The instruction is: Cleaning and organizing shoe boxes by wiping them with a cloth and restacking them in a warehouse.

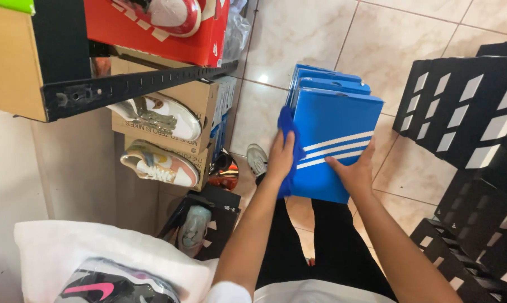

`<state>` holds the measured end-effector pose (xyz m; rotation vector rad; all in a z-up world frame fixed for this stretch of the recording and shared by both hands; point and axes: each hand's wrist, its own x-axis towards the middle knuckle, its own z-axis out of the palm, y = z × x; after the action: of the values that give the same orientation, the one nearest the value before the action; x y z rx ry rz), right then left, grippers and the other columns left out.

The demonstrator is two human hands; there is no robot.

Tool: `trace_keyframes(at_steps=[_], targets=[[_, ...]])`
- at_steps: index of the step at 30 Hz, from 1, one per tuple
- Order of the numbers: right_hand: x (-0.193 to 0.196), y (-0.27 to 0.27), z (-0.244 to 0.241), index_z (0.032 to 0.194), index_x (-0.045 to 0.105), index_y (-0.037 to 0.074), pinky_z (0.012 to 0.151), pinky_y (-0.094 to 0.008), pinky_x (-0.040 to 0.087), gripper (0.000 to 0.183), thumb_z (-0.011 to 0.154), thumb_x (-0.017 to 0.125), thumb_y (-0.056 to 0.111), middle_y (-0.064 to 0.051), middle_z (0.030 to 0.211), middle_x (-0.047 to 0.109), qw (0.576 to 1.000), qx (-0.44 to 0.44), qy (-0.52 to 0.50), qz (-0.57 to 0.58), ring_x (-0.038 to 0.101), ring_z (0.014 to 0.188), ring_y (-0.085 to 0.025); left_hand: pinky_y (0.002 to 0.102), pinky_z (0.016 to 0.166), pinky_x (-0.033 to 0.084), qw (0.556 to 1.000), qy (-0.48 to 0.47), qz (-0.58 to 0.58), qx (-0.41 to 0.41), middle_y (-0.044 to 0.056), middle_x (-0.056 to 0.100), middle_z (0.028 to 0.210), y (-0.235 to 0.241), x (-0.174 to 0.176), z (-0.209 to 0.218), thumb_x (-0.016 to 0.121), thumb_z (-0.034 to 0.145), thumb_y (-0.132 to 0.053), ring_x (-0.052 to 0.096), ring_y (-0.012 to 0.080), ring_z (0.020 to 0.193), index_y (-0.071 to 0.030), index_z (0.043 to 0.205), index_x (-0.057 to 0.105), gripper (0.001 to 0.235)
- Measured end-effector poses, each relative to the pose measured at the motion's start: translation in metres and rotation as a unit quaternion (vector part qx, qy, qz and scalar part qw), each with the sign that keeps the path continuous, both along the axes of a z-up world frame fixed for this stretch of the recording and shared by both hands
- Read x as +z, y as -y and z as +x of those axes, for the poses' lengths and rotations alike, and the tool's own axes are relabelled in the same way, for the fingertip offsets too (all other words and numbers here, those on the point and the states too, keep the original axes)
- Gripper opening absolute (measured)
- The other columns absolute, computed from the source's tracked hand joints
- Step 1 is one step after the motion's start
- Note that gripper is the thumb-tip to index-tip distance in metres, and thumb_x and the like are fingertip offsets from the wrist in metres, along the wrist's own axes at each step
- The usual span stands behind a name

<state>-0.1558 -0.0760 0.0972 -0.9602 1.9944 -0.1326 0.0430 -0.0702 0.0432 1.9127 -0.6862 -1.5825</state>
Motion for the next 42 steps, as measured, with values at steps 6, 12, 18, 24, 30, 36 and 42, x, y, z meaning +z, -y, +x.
trace_keyframes(at_steps=[6,12,18,24,30,36,42], targets=[[0.002,0.004,-0.001,0.162,0.011,0.019,0.112,-0.065,0.038,0.129,0.067,0.097,0.035,-0.031,0.147,0.046,0.999,-0.024,0.033,-0.036,0.047,0.133,-0.054,0.044,0.129,0.022,0.995,-0.015,-0.097,0.011,0.016,0.045,0.158,0.093,-0.016,-0.004,0.041,0.11,-0.053,0.036,0.0282,0.151,-0.015,0.155,0.046,0.059],[-0.002,-0.001,0.001,0.162,0.007,0.014,0.112,-0.067,0.037,0.128,0.071,0.093,0.042,-0.03,0.151,0.038,0.995,-0.02,0.06,-0.072,0.041,0.137,-0.057,0.047,0.127,0.02,0.998,0.016,0.061,0.0,0.027,0.04,0.157,-0.035,0.032,0.004,0.033,0.11,-0.052,0.034,0.0362,0.149,0.0,0.153,0.042,0.068],[-0.035,-0.02,-0.008,0.164,0.005,0.021,0.117,-0.059,0.033,0.134,0.071,0.095,0.052,-0.028,0.156,0.038,0.995,0.007,0.023,-0.101,0.041,0.142,-0.048,0.006,0.061,0.04,0.872,-0.04,-0.034,0.487,-0.004,0.049,0.043,-0.075,0.105,-0.062,0.019,0.114,-0.031,0.054,-0.0018,0.044,-0.015,0.067,0.055,0.061],[-0.042,-0.019,-0.01,0.163,0.001,0.031,0.12,-0.055,0.032,0.133,0.072,0.095,0.056,-0.024,0.159,0.035,0.997,0.047,-0.043,-0.054,0.041,0.144,-0.044,0.037,0.116,0.041,0.768,-0.147,0.098,0.616,0.006,0.063,0.142,-0.104,0.048,-0.136,0.031,0.107,-0.048,0.058,0.0182,0.131,-0.02,0.141,0.055,0.05],[-0.018,-0.01,-0.007,0.163,0.003,0.028,0.117,-0.055,0.037,0.127,0.077,0.094,0.045,-0.029,0.152,0.045,0.999,0.009,0.027,-0.044,0.046,0.14,-0.046,0.045,0.107,0.048,0.755,-0.14,0.178,0.615,0.01,0.063,0.144,-0.097,0.055,-0.11,0.037,0.094,-0.062,0.062,0.0315,0.127,-0.023,0.148,0.054,0.068],[-0.003,0.0,-0.003,0.163,0.006,0.014,0.125,-0.051,0.026,0.128,0.073,0.093,0.045,-0.027,0.163,0.03,0.996,-0.006,0.079,-0.039,0.031,0.151,-0.038,0.042,0.118,0.037,0.923,0.034,-0.001,0.383,0.012,0.065,0.137,-0.098,0.039,-0.027,0.06,0.104,-0.03,0.057,0.0221,0.129,-0.009,0.134,0.068,0.037],[0.035,0.012,-0.001,0.162,0.002,0.003,0.126,-0.056,0.016,0.126,0.079,0.087,0.044,-0.033,0.165,0.018,0.991,0.005,0.129,-0.044,0.02,0.153,-0.046,0.039,0.107,0.047,0.988,-0.054,-0.087,0.113,0.005,0.072,0.125,-0.04,-0.001,0.029,0.062,0.104,-0.036,0.062,0.0128,0.117,-0.013,0.13,0.071,0.036]])
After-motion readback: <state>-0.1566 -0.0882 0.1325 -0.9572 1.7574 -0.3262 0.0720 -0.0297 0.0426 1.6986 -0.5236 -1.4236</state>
